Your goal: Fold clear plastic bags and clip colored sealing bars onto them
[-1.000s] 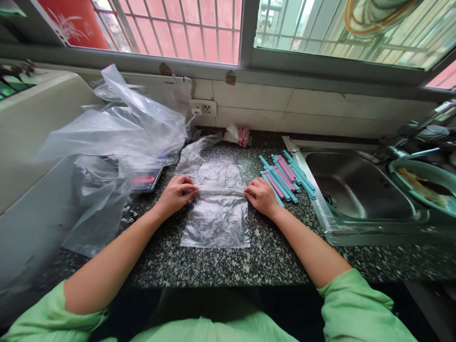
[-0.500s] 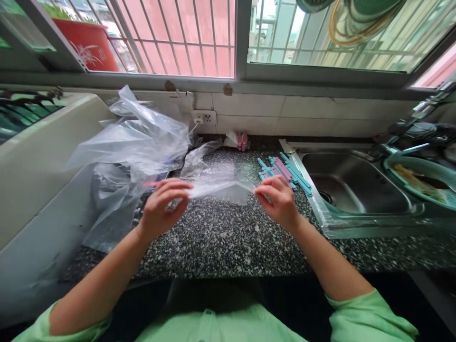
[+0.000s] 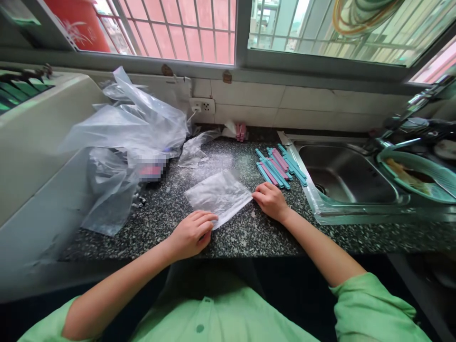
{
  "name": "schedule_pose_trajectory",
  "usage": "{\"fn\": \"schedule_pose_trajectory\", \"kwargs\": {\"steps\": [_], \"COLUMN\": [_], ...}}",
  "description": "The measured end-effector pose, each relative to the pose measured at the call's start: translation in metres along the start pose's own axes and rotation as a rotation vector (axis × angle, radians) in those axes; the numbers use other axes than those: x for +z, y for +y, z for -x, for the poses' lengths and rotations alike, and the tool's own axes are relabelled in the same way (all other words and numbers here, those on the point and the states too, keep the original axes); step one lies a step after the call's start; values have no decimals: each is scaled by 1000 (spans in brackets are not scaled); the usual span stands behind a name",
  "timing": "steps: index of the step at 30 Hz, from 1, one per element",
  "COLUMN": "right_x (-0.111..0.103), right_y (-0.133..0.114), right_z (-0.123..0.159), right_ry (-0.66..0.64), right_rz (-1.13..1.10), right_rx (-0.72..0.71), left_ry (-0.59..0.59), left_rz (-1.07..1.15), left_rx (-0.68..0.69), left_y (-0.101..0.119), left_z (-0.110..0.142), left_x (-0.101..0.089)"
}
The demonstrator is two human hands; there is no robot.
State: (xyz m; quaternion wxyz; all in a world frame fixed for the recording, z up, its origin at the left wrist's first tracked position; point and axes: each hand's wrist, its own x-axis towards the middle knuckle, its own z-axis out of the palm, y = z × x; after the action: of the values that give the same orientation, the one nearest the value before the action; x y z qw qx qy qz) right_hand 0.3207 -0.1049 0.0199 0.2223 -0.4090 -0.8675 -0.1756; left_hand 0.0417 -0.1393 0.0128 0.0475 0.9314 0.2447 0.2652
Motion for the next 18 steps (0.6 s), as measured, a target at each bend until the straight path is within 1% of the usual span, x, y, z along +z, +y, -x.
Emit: {"fn": "schedule_pose_trajectory", "kwargs": {"steps": [4,6,8,10,11,13,15,18], "right_x": [6,9,11,11,10,8,6,6], "right_y": [3,5,5,5,3,0,-4,-7], "right_z": [-8,-11,-12,-11,-10,-8,-7,-5], "right_ry": [-33,-47,-42,-16,3,30,21,-53], "right_rz": [49,55,43,8,-15,-66,-113,-139], "right_rx": [-9,-15,2,44,68,86,42,-10], "left_ry": [-22,-7,60,156,171,107,31,-26], "left_rz": [47,82,79,8,-47,-105,-137,-136], "left_rx": [-32,-64,-134,-233,-251,-188,-139,-165], "left_y": [3,-2,-15,-37,-49,-72,-90,-102], "left_z": [-1,-6,-14,-26,-32,-42,-48,-46], "left_x": [-4,-9,-15,-19,-20,-20,-16,-8]}}
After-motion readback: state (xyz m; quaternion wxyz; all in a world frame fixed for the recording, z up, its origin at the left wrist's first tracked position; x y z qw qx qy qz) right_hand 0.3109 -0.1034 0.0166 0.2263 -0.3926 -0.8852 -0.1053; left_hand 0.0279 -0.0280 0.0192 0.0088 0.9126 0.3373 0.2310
